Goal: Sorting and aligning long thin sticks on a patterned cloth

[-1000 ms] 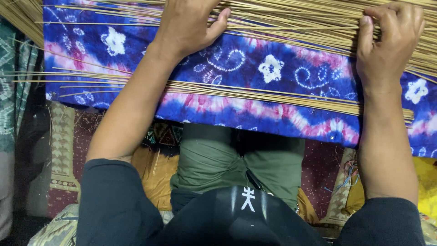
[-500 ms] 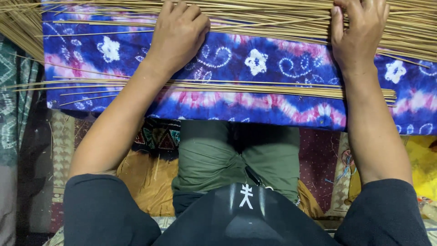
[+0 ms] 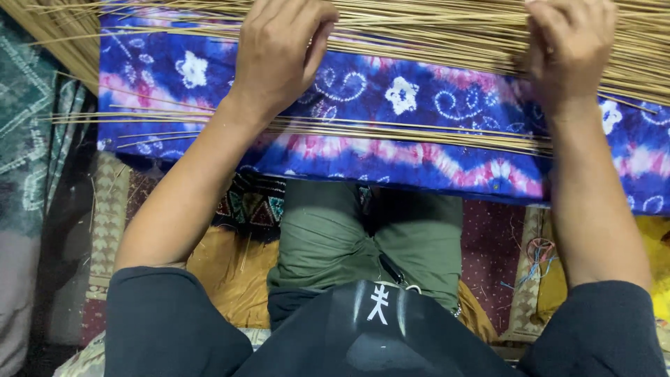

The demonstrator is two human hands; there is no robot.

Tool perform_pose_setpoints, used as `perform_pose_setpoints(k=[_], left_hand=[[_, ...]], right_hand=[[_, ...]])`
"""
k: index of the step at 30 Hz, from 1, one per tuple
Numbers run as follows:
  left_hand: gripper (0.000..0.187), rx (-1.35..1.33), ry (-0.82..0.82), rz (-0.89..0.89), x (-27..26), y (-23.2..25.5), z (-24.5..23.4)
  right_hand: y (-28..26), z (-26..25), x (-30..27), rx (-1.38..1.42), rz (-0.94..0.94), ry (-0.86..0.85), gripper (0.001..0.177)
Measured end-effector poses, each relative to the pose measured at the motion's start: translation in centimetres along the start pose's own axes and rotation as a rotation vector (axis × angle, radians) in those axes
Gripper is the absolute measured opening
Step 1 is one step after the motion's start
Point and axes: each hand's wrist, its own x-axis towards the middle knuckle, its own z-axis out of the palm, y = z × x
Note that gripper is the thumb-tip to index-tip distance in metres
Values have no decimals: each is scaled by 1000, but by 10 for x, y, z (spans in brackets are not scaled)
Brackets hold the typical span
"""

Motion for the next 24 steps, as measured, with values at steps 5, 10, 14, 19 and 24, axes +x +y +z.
perform_pose_setpoints(k=[5,10,14,19,24], left_hand=[[19,217,-10,21,-14,-10,-27],[15,213,-32,-53,-43,-11,-49],[20,223,-45,-98,-69,-6,-42],[27,169,-72,-102,-79,17,-25],[23,100,-50,-91,-73,42,-23]], right_hand=[[17,-51,-21,-80,67,-62,9],[20,-91,-73,63,124,-56,21],[12,-110,-124,110,251,-101,32],[-13,-114,-142,-154,215,-109,27],[-54,-89,-103,-110,180,-144,32]])
